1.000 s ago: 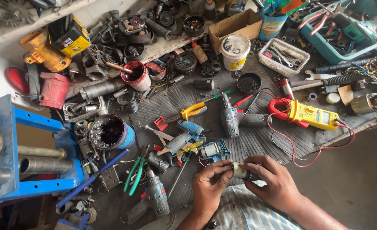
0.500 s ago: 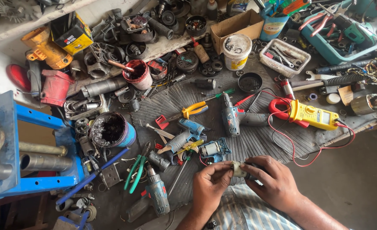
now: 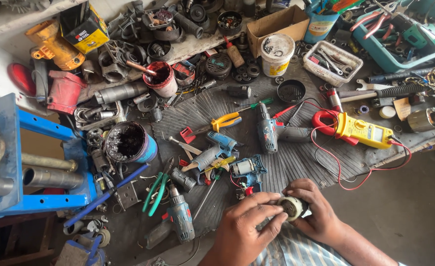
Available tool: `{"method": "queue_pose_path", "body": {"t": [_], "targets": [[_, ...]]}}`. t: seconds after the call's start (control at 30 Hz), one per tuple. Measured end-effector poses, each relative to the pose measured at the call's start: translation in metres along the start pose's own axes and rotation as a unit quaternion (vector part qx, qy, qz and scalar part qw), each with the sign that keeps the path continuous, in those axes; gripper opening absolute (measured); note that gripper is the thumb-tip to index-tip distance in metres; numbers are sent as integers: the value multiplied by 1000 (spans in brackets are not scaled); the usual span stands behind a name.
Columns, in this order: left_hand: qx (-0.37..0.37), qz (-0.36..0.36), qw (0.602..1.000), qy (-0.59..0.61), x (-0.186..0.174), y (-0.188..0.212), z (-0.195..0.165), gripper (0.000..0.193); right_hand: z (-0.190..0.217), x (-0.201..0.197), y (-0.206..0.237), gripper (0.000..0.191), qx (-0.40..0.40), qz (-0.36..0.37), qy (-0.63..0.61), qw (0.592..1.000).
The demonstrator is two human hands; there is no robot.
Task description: The person assembles small internal components into a cylindrical motor housing. Using pliers and a screwdriver, they place and adjust a gear and a bearing inside the housing, then rotate the gear to check fit.
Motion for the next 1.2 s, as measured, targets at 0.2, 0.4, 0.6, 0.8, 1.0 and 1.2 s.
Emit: {"method": "queue_pose_path", "body": {"t": [0.2,0.4,0.6,0.8,1.0,1.2], "targets": [[-105,35,986,124,7,-4,1,34,1,13,4,61,-33,-2,-115,993],[-218,75,964,131,26,-11,15,48,-6,14,9,70,-35,12,-143,989],[-260,83,948,164,47,-23,24,45,-21,2,1,70,-27,38,-154,987],[-283,42,945,158,65,-48,32,39,-41,-18,-15,65,-18,58,-161,985],[-298,35,945,128,80,-78,42,40,-69,-31,-19,60,27,63,-277,958],[-327,97,913,222,94,-86,47,46,-94,-40,-11,54,57,90,-308,945]]}}
Point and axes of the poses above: each hand's wrist, its own y-axis away from the middle knuckle, its own x-axis out of the palm, z = x × y, the point moved 8 cm from there along -y, towards the middle knuckle, and after that the axes turned 13 degrees about -x, right-handed, at the moved point
